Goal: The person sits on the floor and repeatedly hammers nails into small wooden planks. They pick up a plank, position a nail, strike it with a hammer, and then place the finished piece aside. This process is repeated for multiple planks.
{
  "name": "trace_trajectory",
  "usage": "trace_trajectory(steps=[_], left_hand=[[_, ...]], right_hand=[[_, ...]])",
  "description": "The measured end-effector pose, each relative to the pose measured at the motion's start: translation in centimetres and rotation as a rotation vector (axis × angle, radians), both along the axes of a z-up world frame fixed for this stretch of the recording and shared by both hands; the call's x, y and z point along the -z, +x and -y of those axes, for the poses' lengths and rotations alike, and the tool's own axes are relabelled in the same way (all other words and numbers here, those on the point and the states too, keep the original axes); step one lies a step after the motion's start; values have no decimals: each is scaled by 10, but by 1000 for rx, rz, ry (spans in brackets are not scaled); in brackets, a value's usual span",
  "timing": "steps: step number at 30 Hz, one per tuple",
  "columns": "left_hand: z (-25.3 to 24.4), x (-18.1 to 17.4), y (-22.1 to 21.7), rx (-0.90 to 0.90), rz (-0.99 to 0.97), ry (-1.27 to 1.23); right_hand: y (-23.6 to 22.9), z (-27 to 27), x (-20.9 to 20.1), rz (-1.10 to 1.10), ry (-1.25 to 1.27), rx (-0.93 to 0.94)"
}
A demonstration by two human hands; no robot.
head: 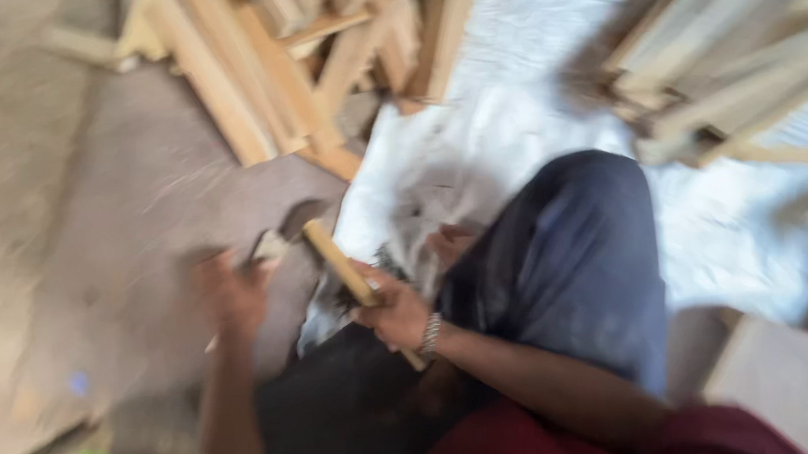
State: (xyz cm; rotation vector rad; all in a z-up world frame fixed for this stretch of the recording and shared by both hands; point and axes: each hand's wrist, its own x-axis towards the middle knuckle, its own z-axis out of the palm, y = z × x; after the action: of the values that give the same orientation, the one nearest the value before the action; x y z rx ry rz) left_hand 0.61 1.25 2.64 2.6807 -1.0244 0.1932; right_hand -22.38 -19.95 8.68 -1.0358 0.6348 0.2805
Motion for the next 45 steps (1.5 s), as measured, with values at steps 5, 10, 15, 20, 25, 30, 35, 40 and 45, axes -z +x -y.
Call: trace_trajectory(steps=[5, 10, 15, 20, 25, 30, 35, 40, 45], left_hand=[[14, -15, -45, -157, -171, 52], [-14, -10, -49, -174, -95, 61], [10, -8, -23, -225, -170, -151], [166, -73, -9, 13, -469, -171], [383, -101, -71, 394, -945, -320], [537, -98, -180, 549, -857, -535], [517, -77, -192, 559, -764, -271], [414, -26, -115, 111, -264, -120], [388, -4, -71, -46, -471, -95]], right_hand=[[1, 3, 0, 8, 11, 25], [4, -12, 10, 0, 68, 71], [0, -30, 23, 50, 28, 158], [-3, -12, 15, -6, 45, 115], [-8, -20, 6, 1, 77, 88], [-14, -41, 32, 127, 126, 106], [-30, -54, 44, 118, 192, 35], [-32, -53, 34, 96, 223, -17], [-27, -36, 37, 103, 206, -22]])
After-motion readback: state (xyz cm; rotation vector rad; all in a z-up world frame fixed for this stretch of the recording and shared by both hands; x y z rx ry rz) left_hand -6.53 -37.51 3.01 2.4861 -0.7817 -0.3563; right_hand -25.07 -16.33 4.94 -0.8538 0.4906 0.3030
